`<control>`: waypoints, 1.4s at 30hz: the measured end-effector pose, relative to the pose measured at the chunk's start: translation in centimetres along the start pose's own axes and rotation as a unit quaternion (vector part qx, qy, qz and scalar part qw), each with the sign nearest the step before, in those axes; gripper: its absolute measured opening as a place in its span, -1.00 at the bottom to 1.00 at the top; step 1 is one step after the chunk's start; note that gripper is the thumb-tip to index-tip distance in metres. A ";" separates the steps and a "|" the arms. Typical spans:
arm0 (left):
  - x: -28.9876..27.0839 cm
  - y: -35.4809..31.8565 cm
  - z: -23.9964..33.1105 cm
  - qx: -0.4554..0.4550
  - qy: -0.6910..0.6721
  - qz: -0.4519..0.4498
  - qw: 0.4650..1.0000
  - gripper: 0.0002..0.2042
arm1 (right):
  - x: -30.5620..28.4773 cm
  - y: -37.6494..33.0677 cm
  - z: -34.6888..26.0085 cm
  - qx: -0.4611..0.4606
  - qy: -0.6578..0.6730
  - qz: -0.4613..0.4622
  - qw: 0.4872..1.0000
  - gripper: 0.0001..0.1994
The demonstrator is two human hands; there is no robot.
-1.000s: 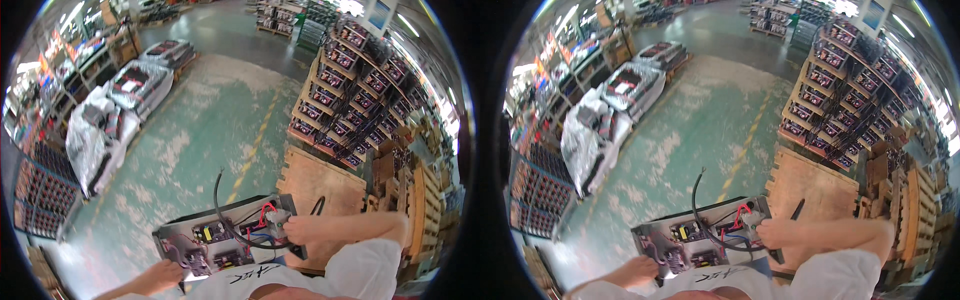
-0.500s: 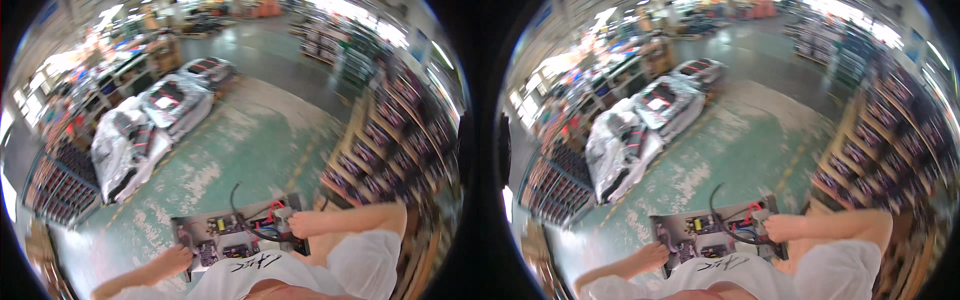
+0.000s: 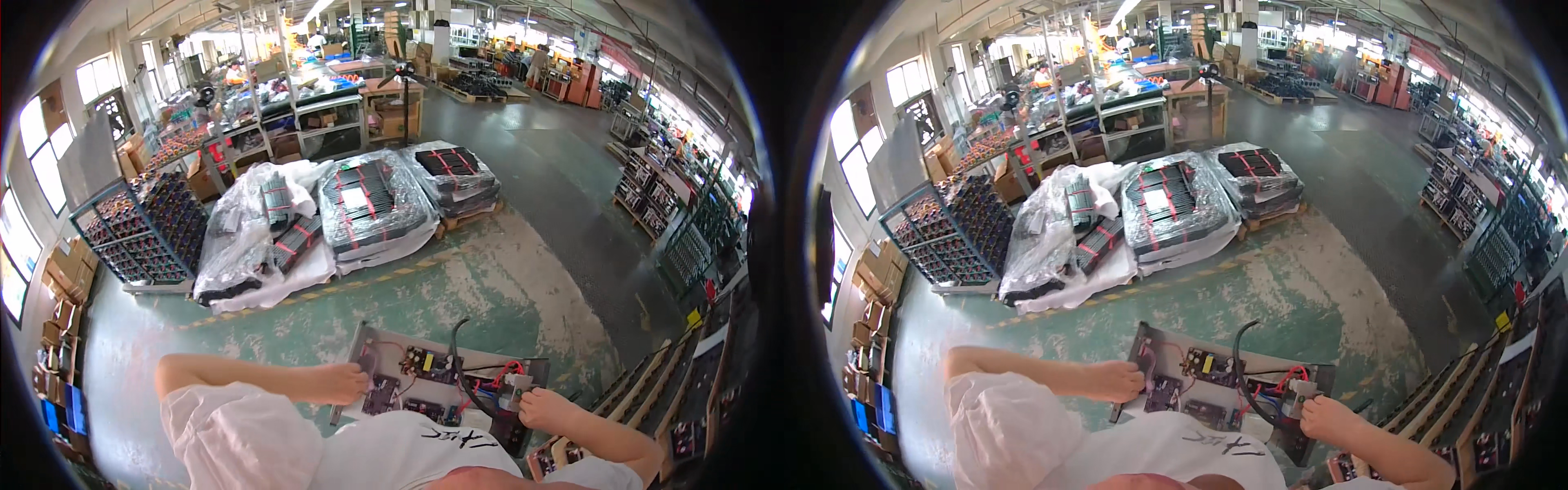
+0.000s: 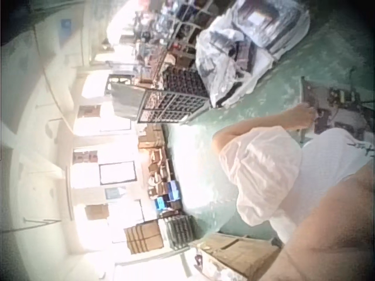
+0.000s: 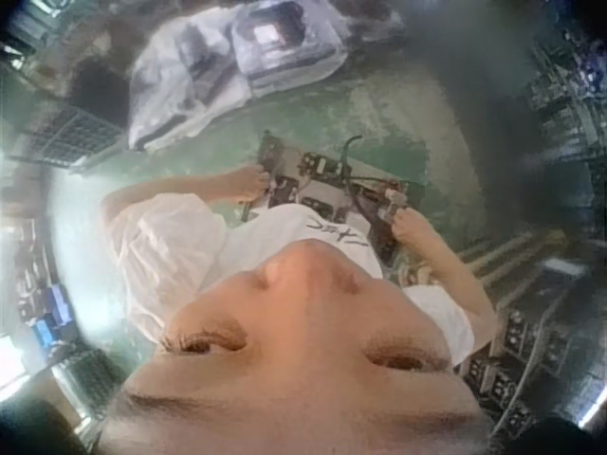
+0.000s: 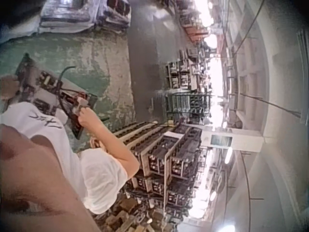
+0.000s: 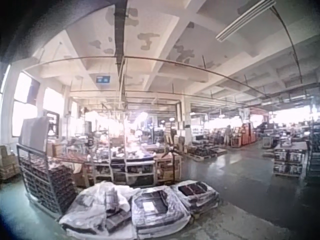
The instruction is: The person assembles an electronic device on a wooden pallet in a warehouse. They connect internal wires, secure a metal casing with screws, and attach a black front panel to the unit.
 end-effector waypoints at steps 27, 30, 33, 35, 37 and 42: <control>-19.4 70.9 -63.8 0.172 0.041 0.019 0.984 -0.88 | 48.4 -33.1 63.8 0.153 0.087 -0.116 0.978 -0.93; -21.3 80.6 -71.1 0.221 0.069 -0.040 0.972 -0.89 | 54.3 -36.9 69.6 0.207 0.087 -0.125 0.966 -0.92; -26.3 90.4 -77.1 0.277 0.095 -0.014 0.956 -0.90 | 58.8 -42.6 74.2 0.250 0.097 -0.156 0.951 -0.90; -29.8 96.4 -80.0 0.316 0.086 0.009 0.945 -0.91 | 61.4 -45.9 77.5 0.321 0.121 -0.150 0.927 -0.88; -31.7 101.5 -83.7 0.336 0.094 0.010 0.937 -0.90 | 63.8 -48.4 81.3 0.306 0.086 -0.186 0.930 -0.86; -36.0 115.2 -88.7 0.345 0.121 -0.024 0.930 -0.92 | 73.2 -57.7 88.9 0.322 0.104 -0.171 0.925 -0.87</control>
Point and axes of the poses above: each hand's wrist, its own y-axis towards the middle knuckle, its own x-axis out of the palm, z = x × y, the point moved 8 cm from there along y, towards the middle knuckle, and after that the axes turned 13 degrees about -y, right-handed, at the moved point
